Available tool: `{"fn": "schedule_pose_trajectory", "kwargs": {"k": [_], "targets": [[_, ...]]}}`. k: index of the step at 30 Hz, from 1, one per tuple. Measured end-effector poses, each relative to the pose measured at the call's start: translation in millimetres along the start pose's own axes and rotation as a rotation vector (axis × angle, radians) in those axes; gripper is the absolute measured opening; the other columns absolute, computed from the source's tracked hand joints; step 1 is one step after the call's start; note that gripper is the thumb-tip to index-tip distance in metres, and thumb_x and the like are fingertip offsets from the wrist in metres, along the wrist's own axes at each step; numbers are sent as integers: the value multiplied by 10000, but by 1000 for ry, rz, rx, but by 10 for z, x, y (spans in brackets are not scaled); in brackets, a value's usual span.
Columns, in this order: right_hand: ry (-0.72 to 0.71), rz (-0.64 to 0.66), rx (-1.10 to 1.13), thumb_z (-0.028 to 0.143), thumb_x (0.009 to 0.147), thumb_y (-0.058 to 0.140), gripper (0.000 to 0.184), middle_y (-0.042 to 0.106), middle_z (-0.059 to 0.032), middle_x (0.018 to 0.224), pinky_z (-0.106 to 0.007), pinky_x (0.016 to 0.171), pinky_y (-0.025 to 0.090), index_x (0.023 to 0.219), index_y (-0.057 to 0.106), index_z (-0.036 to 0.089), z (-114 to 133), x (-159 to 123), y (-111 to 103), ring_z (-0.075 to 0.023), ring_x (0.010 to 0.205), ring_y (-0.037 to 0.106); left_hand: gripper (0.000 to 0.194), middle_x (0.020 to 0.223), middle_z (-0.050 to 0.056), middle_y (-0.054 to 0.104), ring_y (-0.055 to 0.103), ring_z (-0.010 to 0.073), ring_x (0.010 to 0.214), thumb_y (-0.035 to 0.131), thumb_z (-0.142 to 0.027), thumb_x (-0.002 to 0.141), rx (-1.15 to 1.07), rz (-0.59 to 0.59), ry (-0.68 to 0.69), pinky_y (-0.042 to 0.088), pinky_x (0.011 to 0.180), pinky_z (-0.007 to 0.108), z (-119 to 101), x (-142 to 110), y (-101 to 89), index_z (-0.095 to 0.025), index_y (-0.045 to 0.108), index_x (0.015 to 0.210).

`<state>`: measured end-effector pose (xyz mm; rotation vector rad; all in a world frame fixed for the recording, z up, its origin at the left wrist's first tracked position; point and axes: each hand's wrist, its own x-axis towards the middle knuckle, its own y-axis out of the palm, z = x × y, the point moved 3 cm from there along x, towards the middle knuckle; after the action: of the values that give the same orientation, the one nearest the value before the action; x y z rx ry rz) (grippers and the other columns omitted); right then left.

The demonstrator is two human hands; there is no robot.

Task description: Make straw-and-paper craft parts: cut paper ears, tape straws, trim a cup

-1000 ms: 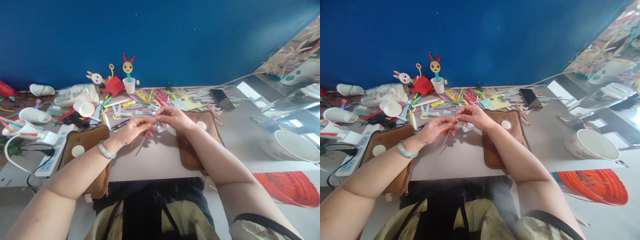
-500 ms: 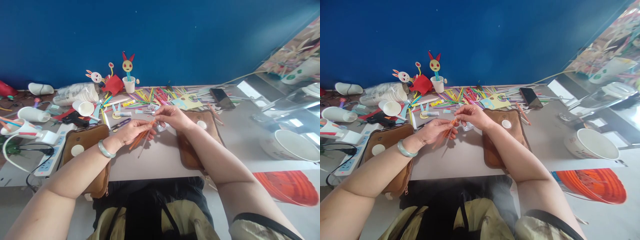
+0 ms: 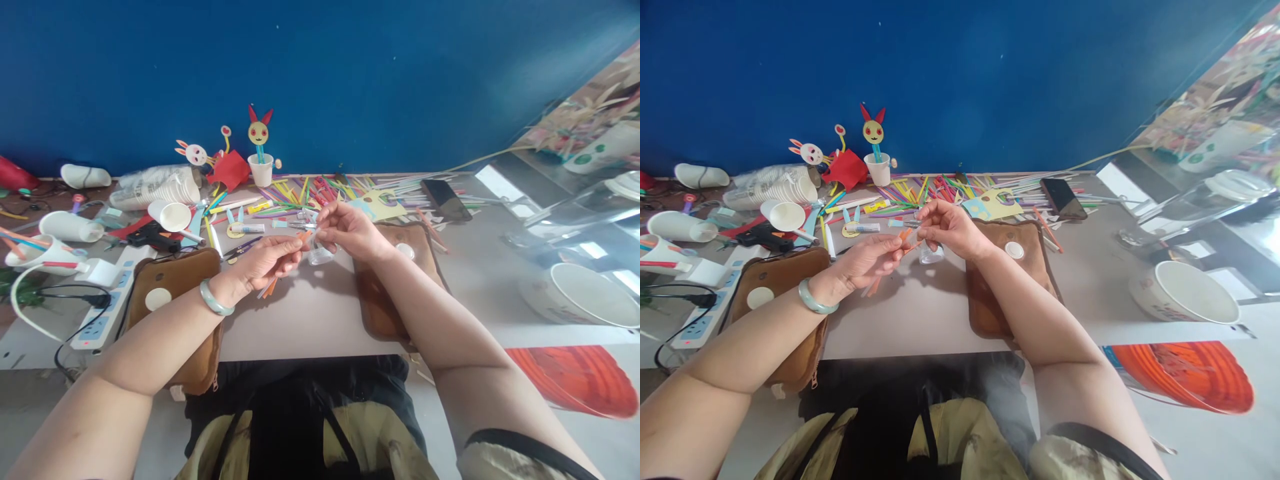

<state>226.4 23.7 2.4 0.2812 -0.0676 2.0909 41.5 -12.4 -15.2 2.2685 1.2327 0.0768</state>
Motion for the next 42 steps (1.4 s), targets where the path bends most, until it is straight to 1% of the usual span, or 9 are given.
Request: {"fn": "schedule_pose_trajectory", "kwargs": {"k": [4, 10, 16, 19, 23, 27, 33, 38, 42], "targets": [[-18, -44, -48, 340, 752, 853, 371, 659, 37, 701, -199, 455, 426, 929, 570, 179, -5, 9, -35, -62, 471, 539, 313, 627, -36, 544, 419, 16, 432, 811, -399, 765, -34, 69, 39, 272, 387, 149, -77, -49, 9, -121, 683, 832], [7, -18, -76, 354, 765, 833, 354, 680, 23, 697, -200, 457, 440, 945, 586, 176, 24, -4, 18, -74, 487, 553, 295, 764, -7, 603, 542, 59, 551, 797, -420, 784, 35, 16, 195, 392, 460, 183, -96, 8, -67, -158, 692, 869], [-37, 16, -47, 362, 783, 818, 298, 688, 8, 720, -191, 419, 401, 904, 619, 176, 100, -34, 76, -64, 483, 515, 263, 854, 24, 642, 617, 100, 653, 802, -398, 783, 101, 84, 156, 446, 501, 203, -26, 6, -2, -160, 733, 870], [-46, 22, -77, 377, 809, 795, 270, 677, 5, 716, -202, 427, 405, 893, 643, 171, 128, -46, 77, -64, 482, 514, 258, 885, 26, 667, 619, 95, 648, 807, -389, 779, 101, 36, 180, 473, 533, 212, 2, 25, -28, -177, 749, 913], [-22, 8, -140, 375, 814, 793, 305, 641, 21, 686, -209, 439, 402, 975, 658, 155, 148, -56, 70, -58, 466, 499, 249, 777, 7, 660, 622, 95, 621, 826, -376, 757, 91, -23, 200, 499, 569, 221, 21, 65, -84, -171, 750, 878], [-39, -3, -166, 365, 811, 801, 341, 600, 53, 656, -193, 439, 410, 1003, 599, 168, 127, -49, 41, -59, 469, 515, 234, 764, 12, 693, 654, 111, 629, 839, -335, 744, 76, -46, 201, 529, 607, 241, 31, 81, -108, -157, 734, 852], [-57, 47, -195, 347, 834, 782, 379, 605, 53, 708, -172, 450, 430, 1080, 548, 178, 93, -63, 59, -52, 499, 516, 305, 842, 31, 746, 672, 111, 624, 826, -383, 756, 73, -183, 231, 546, 634, 254, 22, 81, -155, -150, 662, 865], [-47, 73, -222, 348, 855, 757, 444, 593, 47, 718, -170, 459, 443, 1206, 552, 170, 109, -84, 111, -59, 526, 519, 328, 828, 32, 740, 652, 109, 581, 767, -439, 812, 92, -114, 188, 526, 583, 247, 14, 71, -107, -162, 629, 918], [-44, 65, -232, 361, 854, 752, 451, 600, 40, 728, -186, 479, 453, 1220, 570, 172, 96, -82, 101, -65, 532, 526, 313, 763, 13, 696, 619, 98, 538, 721, -437, 854, 61, -72, 158, 460, 495, 214, 14, 62, -76, -157, 639, 967]]}}
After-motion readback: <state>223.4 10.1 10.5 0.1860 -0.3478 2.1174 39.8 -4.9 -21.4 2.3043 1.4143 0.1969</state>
